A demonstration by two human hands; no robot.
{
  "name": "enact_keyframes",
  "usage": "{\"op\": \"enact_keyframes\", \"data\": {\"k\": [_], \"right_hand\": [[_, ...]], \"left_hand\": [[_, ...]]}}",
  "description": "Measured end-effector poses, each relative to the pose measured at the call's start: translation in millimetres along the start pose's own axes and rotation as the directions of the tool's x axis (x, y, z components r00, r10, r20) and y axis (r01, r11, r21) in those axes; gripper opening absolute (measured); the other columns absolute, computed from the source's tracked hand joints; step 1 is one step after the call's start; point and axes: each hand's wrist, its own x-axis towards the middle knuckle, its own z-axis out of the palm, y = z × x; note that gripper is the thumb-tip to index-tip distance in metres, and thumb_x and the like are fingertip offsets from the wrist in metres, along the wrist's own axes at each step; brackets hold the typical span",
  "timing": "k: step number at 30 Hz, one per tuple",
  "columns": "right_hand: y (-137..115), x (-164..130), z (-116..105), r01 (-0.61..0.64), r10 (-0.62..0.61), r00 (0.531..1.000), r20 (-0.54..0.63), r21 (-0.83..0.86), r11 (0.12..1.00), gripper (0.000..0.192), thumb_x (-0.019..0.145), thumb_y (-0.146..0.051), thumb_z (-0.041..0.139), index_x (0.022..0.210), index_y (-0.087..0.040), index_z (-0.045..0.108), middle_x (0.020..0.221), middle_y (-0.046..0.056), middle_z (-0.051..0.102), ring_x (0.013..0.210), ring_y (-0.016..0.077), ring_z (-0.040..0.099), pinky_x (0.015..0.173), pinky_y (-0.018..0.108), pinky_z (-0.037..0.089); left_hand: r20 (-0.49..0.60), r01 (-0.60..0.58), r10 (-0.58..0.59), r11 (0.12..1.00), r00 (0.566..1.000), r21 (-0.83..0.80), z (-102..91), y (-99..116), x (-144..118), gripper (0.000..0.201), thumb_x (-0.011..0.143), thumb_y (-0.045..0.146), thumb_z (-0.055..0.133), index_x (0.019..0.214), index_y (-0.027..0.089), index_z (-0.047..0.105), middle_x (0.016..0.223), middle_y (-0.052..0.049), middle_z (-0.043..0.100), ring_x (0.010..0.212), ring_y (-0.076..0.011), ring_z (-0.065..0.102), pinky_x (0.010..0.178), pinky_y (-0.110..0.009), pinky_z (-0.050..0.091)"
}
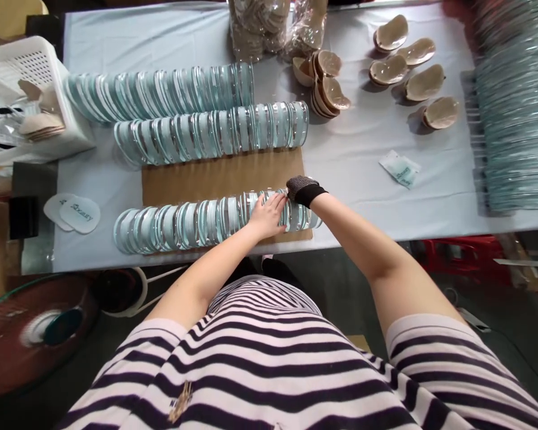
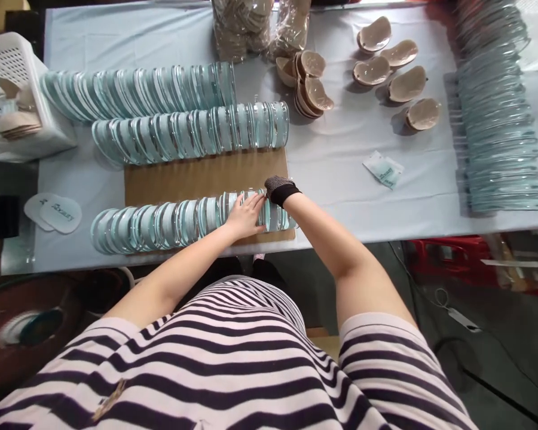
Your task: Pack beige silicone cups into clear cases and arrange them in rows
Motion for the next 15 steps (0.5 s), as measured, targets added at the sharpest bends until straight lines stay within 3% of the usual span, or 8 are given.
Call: {"op": "enact_keyframes", "data": {"k": [4, 11, 15], "right_hand": [[3.3, -1.3, 6.1, -0.044, 0.049, 0.997, -0.057, 0.073, 0.996, 0.032, 0.093, -0.025, 0.049, 0.115, -0.013, 0.07, 0.11, 0.019, 0.071, 0.107, 0.0276, 0.067, 0.091, 0.035, 0.052], [0.2, 2.7, -9.8, 0.047, -0.046, 0.998, -0.047, 0.004, 0.999, 0.033, 0.086, -0.021, 0.061, 0.115, -0.008, 0.069, 0.114, 0.023, 0.069, 0.107, 0.0305, 0.067, 0.089, 0.038, 0.054], [6.0, -8.6, 2.4, 0.03, -0.022, 0.992, -0.126, 0.061, 0.998, 0.028, 0.089, -0.024, 0.056, 0.11, -0.013, 0.071, 0.109, 0.019, 0.072, 0.109, 0.0279, 0.066, 0.091, 0.035, 0.051]], "left_hand": [[-0.012, 0.021, -0.021, 1.0, 1.0, 0.003, -0.2, -1.6, -0.4, 0.091, 0.084, 0.057, 0.051, 0.157, 0.014, 0.02, 0.163, -0.009, 0.023, 0.151, -0.0272, 0.017, 0.124, -0.05, 0.004], [0.041, 0.038, -0.04, 0.998, 0.998, 0.046, -7.3, -1.8, 0.8, 0.09, 0.083, 0.058, 0.052, 0.157, 0.015, 0.021, 0.163, -0.009, 0.023, 0.151, -0.0283, 0.019, 0.123, -0.048, 0.007], [0.025, 0.037, -0.037, 0.999, 0.999, 0.033, -7.2, -2.0, -0.2, 0.09, 0.083, 0.056, 0.054, 0.157, 0.016, 0.022, 0.162, -0.01, 0.026, 0.15, -0.0271, 0.021, 0.123, -0.048, 0.007]]}}
